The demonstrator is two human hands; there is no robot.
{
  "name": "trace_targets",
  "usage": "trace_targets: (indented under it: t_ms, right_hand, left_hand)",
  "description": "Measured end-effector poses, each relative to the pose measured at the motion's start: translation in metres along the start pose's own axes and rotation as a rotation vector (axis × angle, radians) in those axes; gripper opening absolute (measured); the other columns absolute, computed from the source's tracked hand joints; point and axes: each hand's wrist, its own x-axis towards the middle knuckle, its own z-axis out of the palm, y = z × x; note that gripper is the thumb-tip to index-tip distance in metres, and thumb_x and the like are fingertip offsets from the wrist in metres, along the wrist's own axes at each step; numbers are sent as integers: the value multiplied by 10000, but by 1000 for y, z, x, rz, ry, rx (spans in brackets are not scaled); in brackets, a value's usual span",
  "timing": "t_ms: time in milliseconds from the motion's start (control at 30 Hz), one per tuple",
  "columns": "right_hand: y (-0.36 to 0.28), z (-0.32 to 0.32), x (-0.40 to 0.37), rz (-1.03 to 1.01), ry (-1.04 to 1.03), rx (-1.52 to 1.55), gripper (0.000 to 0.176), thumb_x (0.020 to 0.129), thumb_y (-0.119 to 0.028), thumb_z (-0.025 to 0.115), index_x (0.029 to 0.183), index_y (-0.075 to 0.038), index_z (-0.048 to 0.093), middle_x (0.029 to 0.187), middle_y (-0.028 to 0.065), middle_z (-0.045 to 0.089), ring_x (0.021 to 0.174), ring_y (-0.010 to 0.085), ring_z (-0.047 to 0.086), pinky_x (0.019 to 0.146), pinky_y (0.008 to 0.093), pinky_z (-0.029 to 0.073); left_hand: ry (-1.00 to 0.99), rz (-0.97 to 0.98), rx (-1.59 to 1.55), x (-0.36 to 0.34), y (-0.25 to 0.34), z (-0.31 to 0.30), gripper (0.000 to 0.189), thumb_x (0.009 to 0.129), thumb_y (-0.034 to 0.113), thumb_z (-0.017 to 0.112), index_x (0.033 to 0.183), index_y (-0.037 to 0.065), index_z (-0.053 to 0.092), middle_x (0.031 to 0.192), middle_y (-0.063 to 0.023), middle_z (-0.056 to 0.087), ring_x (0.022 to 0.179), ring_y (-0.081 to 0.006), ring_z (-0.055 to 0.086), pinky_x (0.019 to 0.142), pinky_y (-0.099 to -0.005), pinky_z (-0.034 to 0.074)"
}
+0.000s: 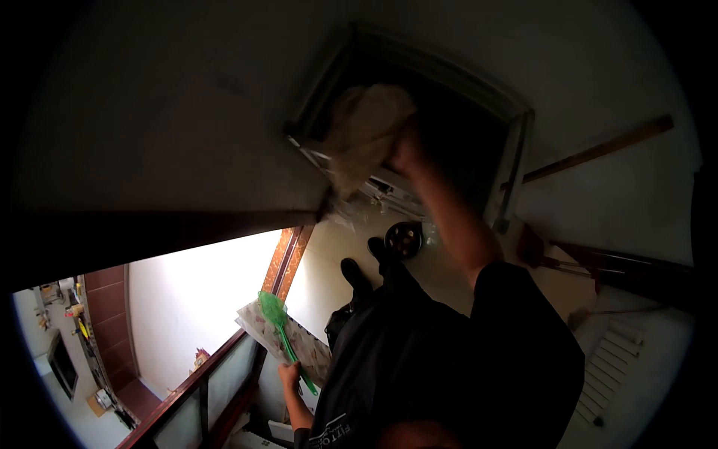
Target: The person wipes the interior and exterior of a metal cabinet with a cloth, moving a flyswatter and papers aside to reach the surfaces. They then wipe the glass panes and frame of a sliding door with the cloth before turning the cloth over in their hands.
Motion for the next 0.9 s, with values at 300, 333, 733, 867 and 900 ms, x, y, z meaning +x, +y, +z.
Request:
trace_targets:
  t_ms: [300,333,733,867,900]
  right_hand:
    - [-145,-127,-3,32,656,-1824,401,852,-292,445,1159,-39,501,1144,160,517,983,288,514,835,363,430]
    - [-148,-133,-3,353,273,-2685,416,806,-308,493,1114,-32,540,1091,176,551,946,306,537,827,369,435]
    - [47,-86,2,-736,291,-2074,440,641,-171,613,1075,-137,551,1154,128,494,1125,329,418,885,548,289]
    - [90,-29,-8,-738,27,-1830,479,558,-120,648,1028,-157,562,1114,90,498,1083,301,442,850,562,282]
    - [98,-17,-13,-745,24,-1885,471,557,-126,656,1018,-144,562,1098,87,498,1076,297,445,833,578,288]
  left_hand:
    - [-43,-15,-49,14,-5,0,252,640,153,644,603,-58,512,527,-98,515,417,-183,494,365,-326,369]
    - [-46,-11,-44,17,-11,1,252,640,153,644,603,-58,512,527,-98,515,417,-183,494,365,-326,369]
    - [-15,-4,-20,15,-6,-3,217,640,128,636,597,-56,530,518,-83,514,402,-179,494,356,-328,368]
    - [16,14,-38,6,1,-1,210,641,125,633,602,-54,528,522,-86,516,398,-175,491,357,-318,369]
    - [14,4,-25,6,4,0,210,640,125,633,606,-54,529,524,-88,519,398,-174,491,359,-315,370]
